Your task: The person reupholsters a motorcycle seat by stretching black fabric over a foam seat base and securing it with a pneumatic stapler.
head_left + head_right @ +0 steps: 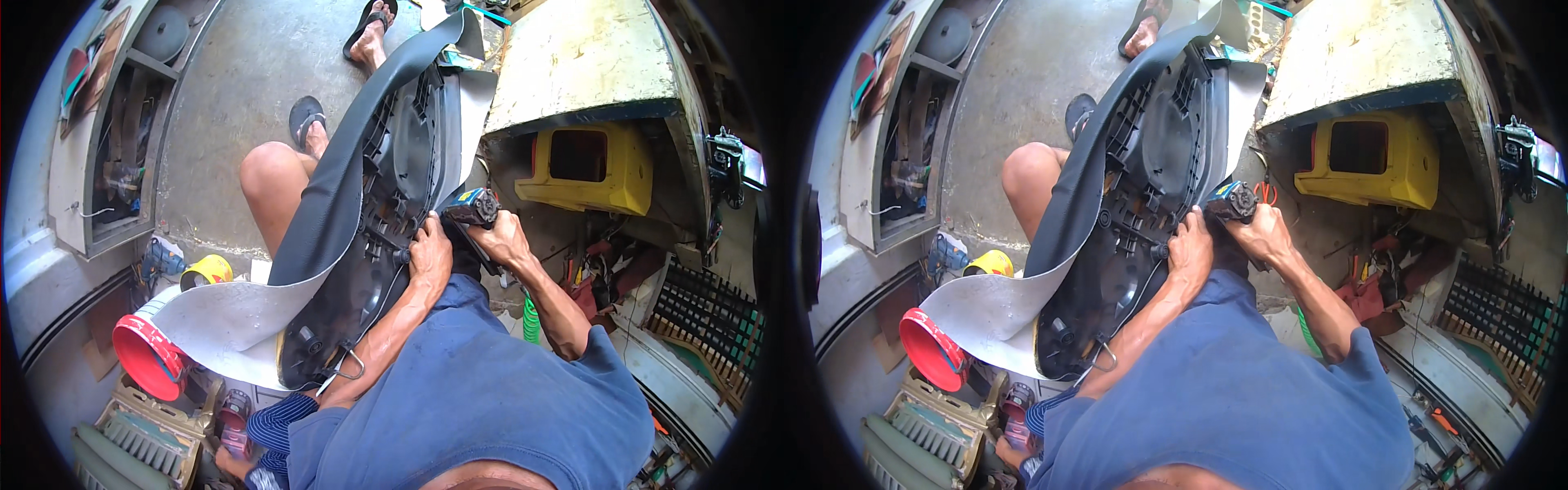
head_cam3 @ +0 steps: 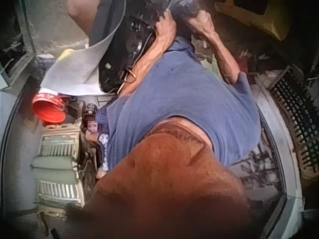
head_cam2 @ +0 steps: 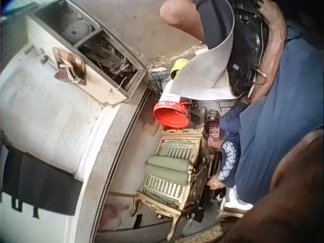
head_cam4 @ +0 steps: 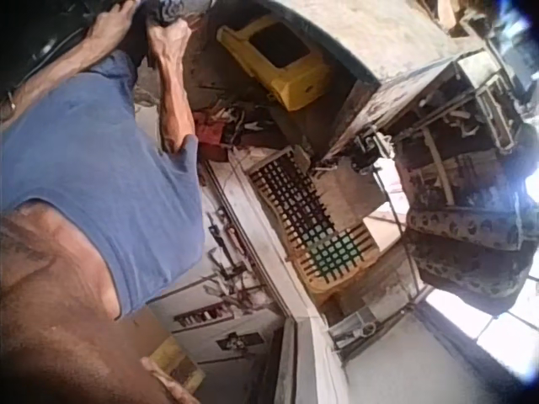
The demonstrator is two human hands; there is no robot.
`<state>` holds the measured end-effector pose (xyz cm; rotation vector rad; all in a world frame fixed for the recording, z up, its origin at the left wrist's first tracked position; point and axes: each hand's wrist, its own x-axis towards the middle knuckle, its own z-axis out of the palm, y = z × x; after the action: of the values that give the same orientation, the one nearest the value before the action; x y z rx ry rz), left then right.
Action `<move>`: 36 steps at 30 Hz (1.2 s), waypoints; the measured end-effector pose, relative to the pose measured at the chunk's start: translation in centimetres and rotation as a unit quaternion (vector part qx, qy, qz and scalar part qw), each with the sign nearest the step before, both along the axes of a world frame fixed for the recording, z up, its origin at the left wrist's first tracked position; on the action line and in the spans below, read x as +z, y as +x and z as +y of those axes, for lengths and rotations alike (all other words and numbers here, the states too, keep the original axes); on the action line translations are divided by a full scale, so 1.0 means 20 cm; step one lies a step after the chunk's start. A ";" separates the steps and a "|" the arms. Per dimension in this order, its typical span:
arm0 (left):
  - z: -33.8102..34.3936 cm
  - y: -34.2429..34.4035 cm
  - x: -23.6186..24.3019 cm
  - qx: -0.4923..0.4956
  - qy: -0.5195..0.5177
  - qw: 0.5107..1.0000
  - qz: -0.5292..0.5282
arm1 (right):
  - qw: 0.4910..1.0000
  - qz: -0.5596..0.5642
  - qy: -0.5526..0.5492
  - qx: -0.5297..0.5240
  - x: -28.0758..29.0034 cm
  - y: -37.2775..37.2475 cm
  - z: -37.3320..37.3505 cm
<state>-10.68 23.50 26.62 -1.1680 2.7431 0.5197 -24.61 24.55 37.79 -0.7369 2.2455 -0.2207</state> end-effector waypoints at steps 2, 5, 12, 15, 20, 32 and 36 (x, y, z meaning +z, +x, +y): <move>0.00 -0.02 0.00 0.017 0.012 1.000 0.012 | 1.000 0.011 -0.001 0.008 -0.01 -0.02 -0.02; 0.01 -0.02 -0.01 0.023 0.033 0.999 0.009 | 0.996 0.012 0.013 0.090 -0.03 -0.02 -0.06; 0.02 0.01 0.07 0.001 0.055 0.998 0.009 | 0.994 0.023 0.078 0.079 -0.02 -0.02 -0.17; 0.03 0.04 0.13 -0.003 0.053 0.998 0.035 | 0.995 0.007 0.042 0.093 0.01 -0.02 -0.17; 0.01 0.06 0.20 -0.047 0.085 0.995 -0.022 | 0.988 0.025 0.066 0.135 0.00 0.02 -0.14; 0.05 0.09 0.31 -0.101 0.083 0.986 -0.104 | 0.991 -0.027 0.046 0.123 0.02 0.07 -0.14; 0.10 0.14 0.31 -0.100 0.015 0.989 -0.107 | 0.990 -0.050 0.053 0.119 0.08 0.08 -0.16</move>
<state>-7.94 25.44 32.77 -0.8731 2.6181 0.3841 -22.94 21.43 39.42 -0.9066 2.0367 -0.0231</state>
